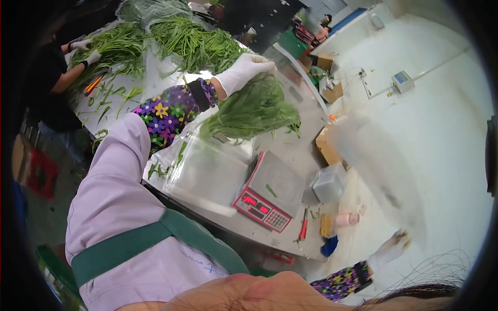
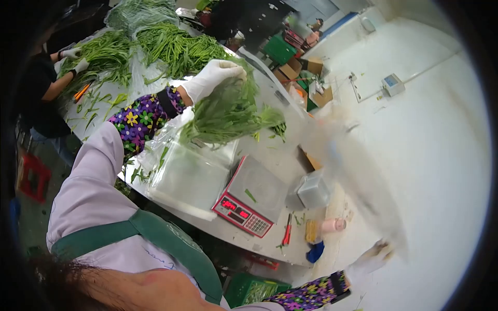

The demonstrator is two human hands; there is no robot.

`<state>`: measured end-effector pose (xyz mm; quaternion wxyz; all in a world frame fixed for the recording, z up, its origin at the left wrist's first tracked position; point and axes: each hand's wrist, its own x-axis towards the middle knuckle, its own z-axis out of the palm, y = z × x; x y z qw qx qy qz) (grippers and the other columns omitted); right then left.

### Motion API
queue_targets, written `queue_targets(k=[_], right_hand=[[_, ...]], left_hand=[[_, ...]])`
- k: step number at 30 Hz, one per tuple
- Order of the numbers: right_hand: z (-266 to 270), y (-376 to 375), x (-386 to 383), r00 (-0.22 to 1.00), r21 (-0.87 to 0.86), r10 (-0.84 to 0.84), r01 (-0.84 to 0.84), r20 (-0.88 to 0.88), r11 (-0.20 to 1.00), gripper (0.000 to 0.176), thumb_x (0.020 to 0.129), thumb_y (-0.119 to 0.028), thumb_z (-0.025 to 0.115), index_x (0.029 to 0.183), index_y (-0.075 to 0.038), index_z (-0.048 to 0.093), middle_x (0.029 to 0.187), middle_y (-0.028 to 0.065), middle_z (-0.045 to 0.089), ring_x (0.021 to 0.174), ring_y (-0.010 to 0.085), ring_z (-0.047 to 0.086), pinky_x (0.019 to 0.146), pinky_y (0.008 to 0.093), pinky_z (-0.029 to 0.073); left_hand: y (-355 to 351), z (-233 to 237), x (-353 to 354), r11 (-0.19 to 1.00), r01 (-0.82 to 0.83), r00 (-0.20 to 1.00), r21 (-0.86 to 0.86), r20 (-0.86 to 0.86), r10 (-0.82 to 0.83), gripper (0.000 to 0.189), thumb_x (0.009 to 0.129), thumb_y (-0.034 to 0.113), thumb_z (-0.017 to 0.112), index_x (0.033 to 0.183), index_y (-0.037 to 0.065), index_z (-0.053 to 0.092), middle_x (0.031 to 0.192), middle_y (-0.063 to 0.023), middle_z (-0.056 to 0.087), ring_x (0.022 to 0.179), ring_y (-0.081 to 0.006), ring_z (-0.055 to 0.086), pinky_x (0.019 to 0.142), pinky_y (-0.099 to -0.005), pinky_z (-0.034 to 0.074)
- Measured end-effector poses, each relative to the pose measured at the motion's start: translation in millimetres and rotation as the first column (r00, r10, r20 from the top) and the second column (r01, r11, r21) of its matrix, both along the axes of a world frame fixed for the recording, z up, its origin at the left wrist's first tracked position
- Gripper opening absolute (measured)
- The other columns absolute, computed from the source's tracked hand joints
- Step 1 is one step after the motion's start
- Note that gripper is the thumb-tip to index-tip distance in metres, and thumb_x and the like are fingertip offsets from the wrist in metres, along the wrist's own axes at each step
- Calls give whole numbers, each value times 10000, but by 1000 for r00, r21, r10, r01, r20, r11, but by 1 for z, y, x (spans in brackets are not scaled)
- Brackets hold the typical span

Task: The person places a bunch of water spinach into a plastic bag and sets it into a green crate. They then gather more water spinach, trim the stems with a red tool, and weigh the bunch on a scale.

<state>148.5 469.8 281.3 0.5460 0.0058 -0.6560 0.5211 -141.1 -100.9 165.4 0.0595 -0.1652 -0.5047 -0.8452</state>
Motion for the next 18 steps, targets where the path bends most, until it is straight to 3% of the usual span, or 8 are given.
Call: queue_targets(k=[1,2,3,6,9,12,14,18], right_hand=[[-24,31,-10,995,-34,95,-95,-17,995,268,986,-190,505,1100,50,541,1060,125,571,939,218,581,837,325,482],[-41,18,-15,911,374,-366,277,190,885,214,964,-162,533,1058,27,569,1030,106,594,911,211,584,830,324,483],[-64,-10,-13,613,757,-775,432,152,490,160,942,-134,560,1016,3,596,999,88,617,884,205,586,824,323,484],[-154,19,-64,928,329,-71,-58,367,943,112,918,-93,578,986,-13,614,978,77,634,880,198,593,829,322,486],[-243,21,-91,718,6,422,-510,554,860,77,894,-52,596,957,-28,631,957,66,650,875,192,600,834,322,487],[-316,51,-103,319,-39,384,-723,867,690,196,863,12,581,1048,-11,641,1090,109,658,1051,218,613,955,326,459],[-342,70,-110,643,584,38,-717,765,381,254,866,-22,591,1115,2,631,1104,137,653,1059,277,617,954,348,462],[-293,52,-125,619,608,-134,-665,774,434,288,869,-42,586,1149,16,621,1099,165,648,1071,316,607,941,349,468]], left_hand=[[2,12,8,997,-74,997,-22,-21,74,231,916,191,642,934,-35,687,872,-59,692,768,-115,635,727,-248,514],[-2,14,1,994,-85,994,-66,-77,80,238,919,200,641,944,-30,691,864,-49,692,761,-105,627,727,-251,509],[-4,22,5,976,-154,982,-152,-134,134,241,921,208,639,945,-26,693,859,-42,692,758,-99,622,729,-251,507],[-8,42,14,922,-303,932,-242,-278,233,267,955,227,591,950,-19,696,895,-51,707,817,-98,646,781,-241,510],[-12,62,34,827,-452,870,-335,-368,327,289,968,229,569,963,-35,687,936,-72,705,863,-114,657,821,-248,511],[-10,80,56,747,-590,790,-305,-409,457,324,983,257,540,981,-35,679,935,-66,698,874,-110,648,836,-245,505],[-8,87,74,688,-650,747,-322,-435,502,318,972,256,539,958,-26,685,923,-63,701,840,-102,645,798,-229,497],[-6,97,105,658,-697,705,-286,-443,555,357,984,276,505,931,-30,681,923,-67,701,803,-94,635,745,-217,491]])
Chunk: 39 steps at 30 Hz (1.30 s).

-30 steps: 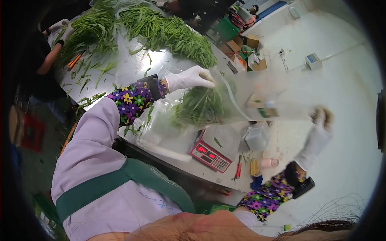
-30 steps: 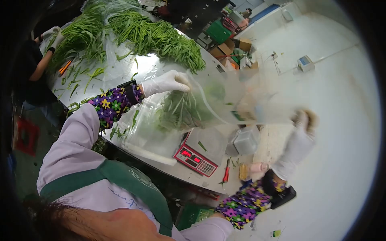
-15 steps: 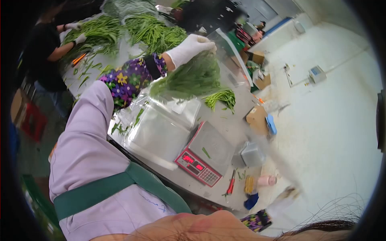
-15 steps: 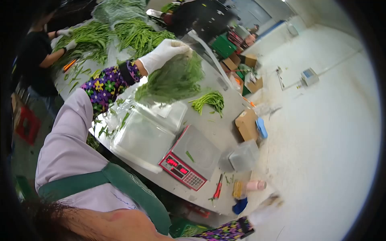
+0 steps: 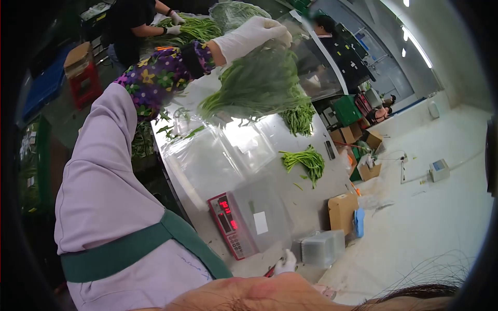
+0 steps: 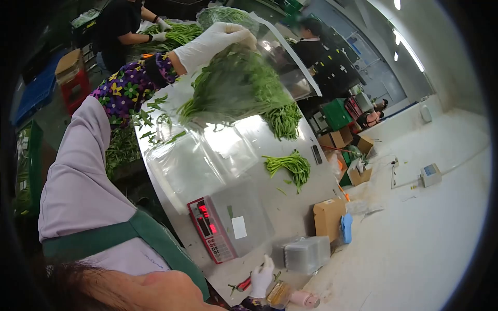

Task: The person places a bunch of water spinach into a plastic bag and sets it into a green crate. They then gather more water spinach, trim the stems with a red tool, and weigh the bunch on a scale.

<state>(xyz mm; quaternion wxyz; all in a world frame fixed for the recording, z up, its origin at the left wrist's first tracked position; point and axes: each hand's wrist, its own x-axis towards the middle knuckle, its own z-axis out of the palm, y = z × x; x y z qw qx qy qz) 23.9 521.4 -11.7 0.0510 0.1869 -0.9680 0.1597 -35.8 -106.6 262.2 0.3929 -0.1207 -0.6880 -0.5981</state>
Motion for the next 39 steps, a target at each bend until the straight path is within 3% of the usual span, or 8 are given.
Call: queue_targets(k=[9,18,22,28,30,33,35,39], right_hand=[[179,-215,-34,917,-876,386,-100,103,473,389,963,-146,518,1301,45,522,1320,166,550,1240,232,498,1060,325,357],[237,-323,-63,898,-969,432,-30,81,245,284,993,-234,517,1169,-22,590,1172,126,635,1091,217,599,969,368,460],[272,-285,-123,885,-986,457,-143,-89,86,318,1023,-256,429,1145,7,561,1163,157,620,1083,249,593,985,388,447],[285,-193,-26,968,-947,215,-186,-131,262,373,1031,-290,412,1040,27,607,1046,171,661,966,231,626,901,360,471],[241,-158,6,976,-616,110,-203,-186,761,414,1027,-338,420,1003,19,630,1036,162,672,968,207,625,879,319,471],[144,-119,35,927,-680,209,63,310,730,296,993,-245,496,994,-10,675,1014,111,695,892,163,634,812,286,484],[81,-101,56,901,-593,173,109,398,798,239,976,-185,518,1009,-19,685,1013,92,701,867,154,638,798,283,490],[47,-70,77,890,-630,54,277,453,725,221,912,-44,517,1050,-6,685,1027,76,697,892,128,626,832,274,484]], left_hand=[[32,-1,94,999,14,986,32,164,-20,331,980,291,542,989,-12,676,879,-45,686,756,-78,604,700,-224,485],[26,11,97,996,-83,980,22,183,77,333,995,279,508,1033,-12,665,909,-24,681,808,-77,625,744,-222,494],[55,34,45,904,385,913,188,65,-402,349,1017,298,471,1070,-11,625,955,-71,700,888,-120,647,831,-243,488],[118,-13,51,862,507,862,26,20,-507,351,1006,288,481,1093,-13,642,955,-60,706,840,-124,664,756,-262,526],[130,-76,66,809,587,787,35,210,-580,378,1016,316,459,1031,11,682,956,-65,707,836,-152,666,775,-293,534],[156,-190,97,591,800,488,100,465,-739,196,933,140,604,1067,17,676,1086,-103,675,1061,-201,623,934,-348,490],[172,-267,117,440,858,507,-266,584,-634,256,901,114,619,1144,44,653,1181,-112,642,1185,-211,557,1015,-366,433],[164,-270,161,723,614,399,316,667,-630,415,887,167,600,1276,28,566,1264,-101,603,1238,-213,517,1099,-357,338]])
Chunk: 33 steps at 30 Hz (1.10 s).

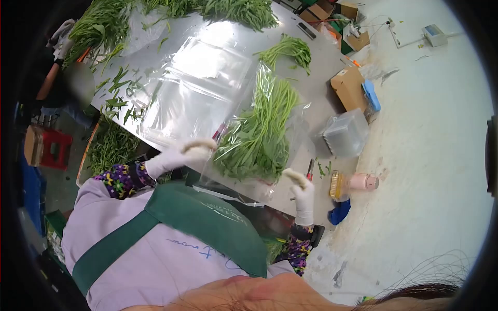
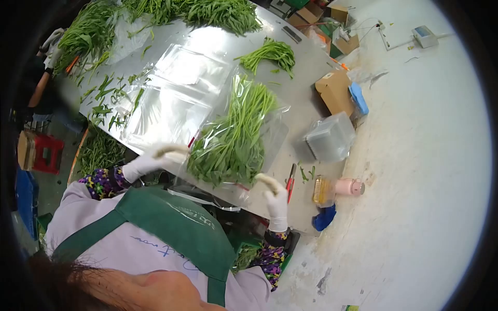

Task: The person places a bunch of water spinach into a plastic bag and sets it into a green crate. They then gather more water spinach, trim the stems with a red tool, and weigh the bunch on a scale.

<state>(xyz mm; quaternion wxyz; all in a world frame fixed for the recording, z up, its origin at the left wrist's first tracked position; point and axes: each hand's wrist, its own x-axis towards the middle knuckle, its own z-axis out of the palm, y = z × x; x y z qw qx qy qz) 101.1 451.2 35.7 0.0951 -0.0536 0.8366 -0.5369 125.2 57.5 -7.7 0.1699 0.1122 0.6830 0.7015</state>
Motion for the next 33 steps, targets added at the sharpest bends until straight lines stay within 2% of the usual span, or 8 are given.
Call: queue_targets(k=[5,8,15,18,23,26,29,33], right_hand=[[-16,4,-23,932,-56,-347,354,105,934,388,932,-185,551,1280,-14,542,1109,85,646,940,149,621,828,276,473],[-69,1,-38,942,14,-296,298,159,955,448,944,-231,582,1307,17,495,1131,119,625,941,137,603,825,273,467],[-77,-26,-56,963,-131,-225,244,149,961,396,917,-190,627,1200,68,527,1073,135,637,937,176,603,843,291,472],[-76,-30,-72,945,-254,-240,294,222,922,358,904,-158,635,1174,57,539,1064,119,632,920,173,598,828,288,473],[-68,-30,-73,964,-285,-191,238,184,929,299,902,-141,612,1152,17,574,1023,86,629,872,152,594,729,300,488],[-72,-17,-55,909,-147,-286,341,304,928,552,907,-227,616,1347,32,404,1184,124,548,1038,192,528,878,325,454],[-34,-45,-10,848,-53,-356,407,393,912,330,924,-207,579,1175,-2,518,955,68,578,743,186,529,665,355,478],[-34,-74,-5,886,-48,-311,348,345,936,320,925,-205,578,1164,-1,521,947,67,575,738,185,526,661,354,476]], left_hand=[[10,-26,-17,941,-322,912,-100,236,337,569,943,410,550,1357,27,476,1160,-94,628,1105,-173,576,981,-301,421],[44,-16,-9,951,-192,802,-244,520,295,492,947,405,562,1252,19,572,942,-5,620,779,-75,544,705,-232,457],[66,-50,14,947,-320,792,6,550,265,384,924,351,599,1051,-4,670,868,-12,665,722,-100,600,639,-244,469],[67,-53,-6,907,-300,811,-295,421,405,371,898,332,592,1037,-1,681,880,-39,687,741,-128,640,662,-296,506],[70,-54,-7,875,-362,859,-321,249,447,391,840,371,597,950,8,697,893,-152,704,824,-203,675,737,-321,524],[70,-60,13,874,-319,917,-367,112,382,391,866,373,596,961,5,685,874,-138,693,825,-203,639,769,-344,508],[60,-63,32,845,-257,944,-470,64,323,386,875,403,545,947,56,696,860,-151,690,815,-282,663,748,-385,512],[49,-69,36,815,-283,939,-506,29,344,396,846,373,503,921,37,699,845,-162,697,790,-317,671,735,-418,511]])
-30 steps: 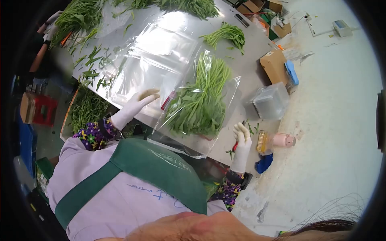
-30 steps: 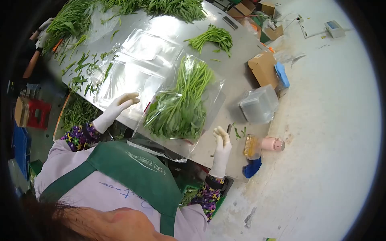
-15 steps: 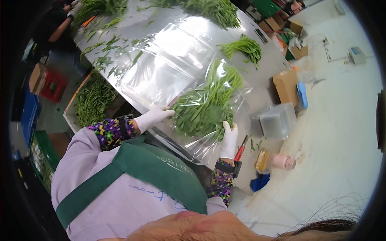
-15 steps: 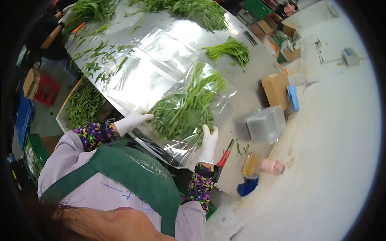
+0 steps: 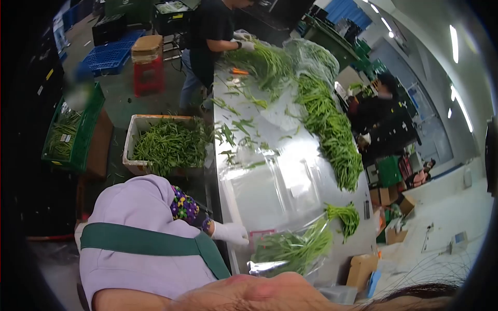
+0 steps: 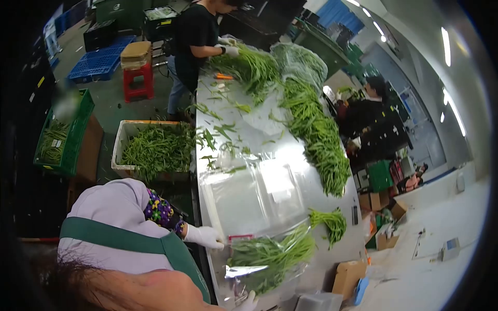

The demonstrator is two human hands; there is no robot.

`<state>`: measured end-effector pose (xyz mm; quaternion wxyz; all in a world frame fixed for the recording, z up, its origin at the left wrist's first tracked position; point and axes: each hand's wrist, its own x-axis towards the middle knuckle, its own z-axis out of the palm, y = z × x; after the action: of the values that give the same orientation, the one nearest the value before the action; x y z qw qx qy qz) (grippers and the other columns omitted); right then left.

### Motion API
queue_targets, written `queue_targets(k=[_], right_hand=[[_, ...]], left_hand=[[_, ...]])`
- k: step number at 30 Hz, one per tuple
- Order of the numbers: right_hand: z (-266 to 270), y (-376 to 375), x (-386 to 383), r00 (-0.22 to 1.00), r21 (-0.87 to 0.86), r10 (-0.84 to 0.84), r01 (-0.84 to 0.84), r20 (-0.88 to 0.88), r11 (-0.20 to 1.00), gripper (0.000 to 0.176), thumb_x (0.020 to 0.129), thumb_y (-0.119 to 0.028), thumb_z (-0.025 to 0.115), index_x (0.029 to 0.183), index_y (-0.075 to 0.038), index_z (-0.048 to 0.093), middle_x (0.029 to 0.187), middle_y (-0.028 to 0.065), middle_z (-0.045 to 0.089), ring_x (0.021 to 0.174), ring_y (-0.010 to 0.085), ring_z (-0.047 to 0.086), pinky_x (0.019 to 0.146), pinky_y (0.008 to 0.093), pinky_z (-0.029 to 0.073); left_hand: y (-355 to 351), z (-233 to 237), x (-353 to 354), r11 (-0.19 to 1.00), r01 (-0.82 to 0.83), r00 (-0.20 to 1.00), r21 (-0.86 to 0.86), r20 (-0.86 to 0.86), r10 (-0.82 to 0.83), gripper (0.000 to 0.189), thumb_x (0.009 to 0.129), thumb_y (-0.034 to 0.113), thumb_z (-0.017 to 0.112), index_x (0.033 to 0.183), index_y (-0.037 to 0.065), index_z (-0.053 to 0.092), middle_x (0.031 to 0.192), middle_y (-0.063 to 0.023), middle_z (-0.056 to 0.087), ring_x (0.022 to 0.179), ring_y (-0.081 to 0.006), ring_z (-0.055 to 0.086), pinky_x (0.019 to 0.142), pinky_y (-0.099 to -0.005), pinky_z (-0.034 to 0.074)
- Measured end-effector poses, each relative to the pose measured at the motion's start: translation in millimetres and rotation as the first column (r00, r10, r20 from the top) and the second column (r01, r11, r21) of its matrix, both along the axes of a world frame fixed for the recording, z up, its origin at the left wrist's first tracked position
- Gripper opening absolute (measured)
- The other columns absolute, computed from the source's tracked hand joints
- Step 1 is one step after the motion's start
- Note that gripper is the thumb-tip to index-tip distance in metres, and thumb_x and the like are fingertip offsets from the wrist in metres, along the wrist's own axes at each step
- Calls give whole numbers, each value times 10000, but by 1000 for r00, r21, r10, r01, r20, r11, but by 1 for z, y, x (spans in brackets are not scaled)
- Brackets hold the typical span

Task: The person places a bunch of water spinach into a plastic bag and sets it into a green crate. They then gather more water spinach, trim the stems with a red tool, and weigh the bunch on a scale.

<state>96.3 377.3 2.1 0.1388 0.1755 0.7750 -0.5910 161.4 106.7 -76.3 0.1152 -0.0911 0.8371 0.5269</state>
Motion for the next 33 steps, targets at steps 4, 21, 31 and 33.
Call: queue_targets(k=[4,21,31,33], right_hand=[[6,-31,-6,992,36,103,-100,-72,994,310,925,-203,577,1153,0,523,938,66,573,733,184,522,657,353,474],[36,-111,-19,896,128,324,-299,-303,946,270,928,-195,572,1107,4,534,902,62,564,713,180,507,640,349,465],[83,-221,-93,692,231,494,-442,-527,867,249,929,-190,570,1080,7,540,880,60,558,700,178,498,631,346,460],[81,-236,-107,676,264,509,-439,-533,859,245,930,-189,569,1074,7,541,876,59,557,698,177,497,629,345,459]], left_hand=[[4,-8,3,990,53,999,129,-20,-51,376,855,343,493,900,42,713,836,-120,715,797,-268,685,735,-391,519],[-28,0,2,909,43,996,415,48,-69,345,871,274,485,840,26,722,749,-85,721,690,-211,708,722,-329,549],[-40,36,0,930,226,959,290,100,-264,535,879,492,528,965,-6,703,868,-164,703,838,-288,691,754,-367,521],[-40,26,-3,908,278,947,313,69,-314,486,890,445,524,946,-3,704,838,-151,704,772,-268,699,718,-356,530]])
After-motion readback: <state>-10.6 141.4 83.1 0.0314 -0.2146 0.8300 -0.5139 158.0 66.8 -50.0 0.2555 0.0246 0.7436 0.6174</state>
